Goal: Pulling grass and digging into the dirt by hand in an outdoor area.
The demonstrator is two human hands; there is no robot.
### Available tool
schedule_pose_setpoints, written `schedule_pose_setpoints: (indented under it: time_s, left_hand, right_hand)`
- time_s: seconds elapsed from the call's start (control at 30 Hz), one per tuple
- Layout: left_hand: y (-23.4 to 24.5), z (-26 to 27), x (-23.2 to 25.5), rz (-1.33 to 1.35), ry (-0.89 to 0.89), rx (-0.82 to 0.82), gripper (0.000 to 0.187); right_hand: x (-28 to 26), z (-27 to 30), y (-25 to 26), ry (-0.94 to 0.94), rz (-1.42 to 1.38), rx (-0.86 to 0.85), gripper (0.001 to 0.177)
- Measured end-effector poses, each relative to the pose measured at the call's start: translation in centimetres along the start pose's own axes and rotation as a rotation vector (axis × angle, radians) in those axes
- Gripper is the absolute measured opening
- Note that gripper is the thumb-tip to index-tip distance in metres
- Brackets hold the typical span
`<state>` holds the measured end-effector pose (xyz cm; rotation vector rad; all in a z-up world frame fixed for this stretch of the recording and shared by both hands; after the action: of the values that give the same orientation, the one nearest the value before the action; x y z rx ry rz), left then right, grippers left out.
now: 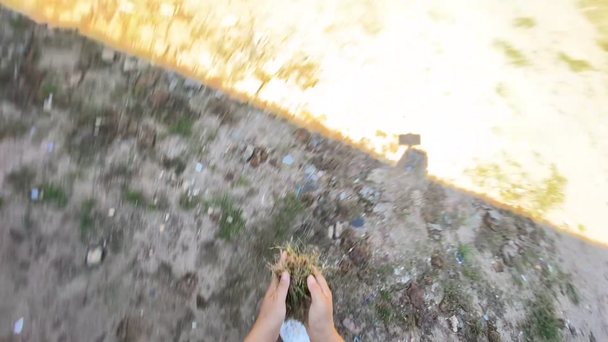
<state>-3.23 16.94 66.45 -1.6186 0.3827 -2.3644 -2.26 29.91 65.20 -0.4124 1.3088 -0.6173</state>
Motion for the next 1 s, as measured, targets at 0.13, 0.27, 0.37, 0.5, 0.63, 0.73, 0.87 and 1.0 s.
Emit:
schedule_pose_setpoints:
  time_s: [0.13,0.27,0.37,0.5,0.63,0.73,0.87,1.0]
  left_hand:
    - [-7.8,2.9,4.9,-0.249,-0.127,-0.113,0.056]
    - [-17.1,7.5,7.4,-0.311,0.055,-0.164,0.057]
    - [-23.6,10.3,6.7,-0.683,0.154,-0.215,0.058]
    - [-34.4,15.8,3.0,-0.738,0.042,-0.477,0.062]
    - [-46.9,25.0,-5.1,-0.279,0.321,-0.690,0.057]
    - [-57.5,35.4,-7.8,-0.171,0.386,-0.895,0.049]
    - [-68.3,48.2,-11.5,-0.121,0.391,-0.978,0.045]
    - [-75.7,59.8,-16.6,-0.120,0.660,-1.019,0.048]
  right_hand:
    - [-8.3,4.9,-0.4,-0.013,-0.137,0.344,0.046]
    - [-16.8,10.3,0.1,0.064,-0.359,0.388,0.042]
    - [-24.5,15.6,1.7,0.125,-0.453,0.407,0.042]
    - [-32.2,25.3,7.6,0.167,-0.545,0.506,0.044]
    - [-38.3,35.1,17.1,0.347,-0.455,0.513,0.044]
    - [-43.9,44.4,25.8,0.533,-0.377,0.694,0.039]
    - [-51.6,58.3,32.3,0.721,-0.409,0.789,0.032]
    - [-57.3,69.8,38.4,0.853,-0.334,0.901,0.033]
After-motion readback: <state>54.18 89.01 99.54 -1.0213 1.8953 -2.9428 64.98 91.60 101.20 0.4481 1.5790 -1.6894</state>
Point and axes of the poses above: each hand's wrist, its own z-axis away from the middle knuckle, its own y-axis out of the back of the hand, x = y × z, the point moved 9 cm from there along -z, towards the middle knuckle, and after that the axes turned 3 degrees about -x, right-handed, at the moved point
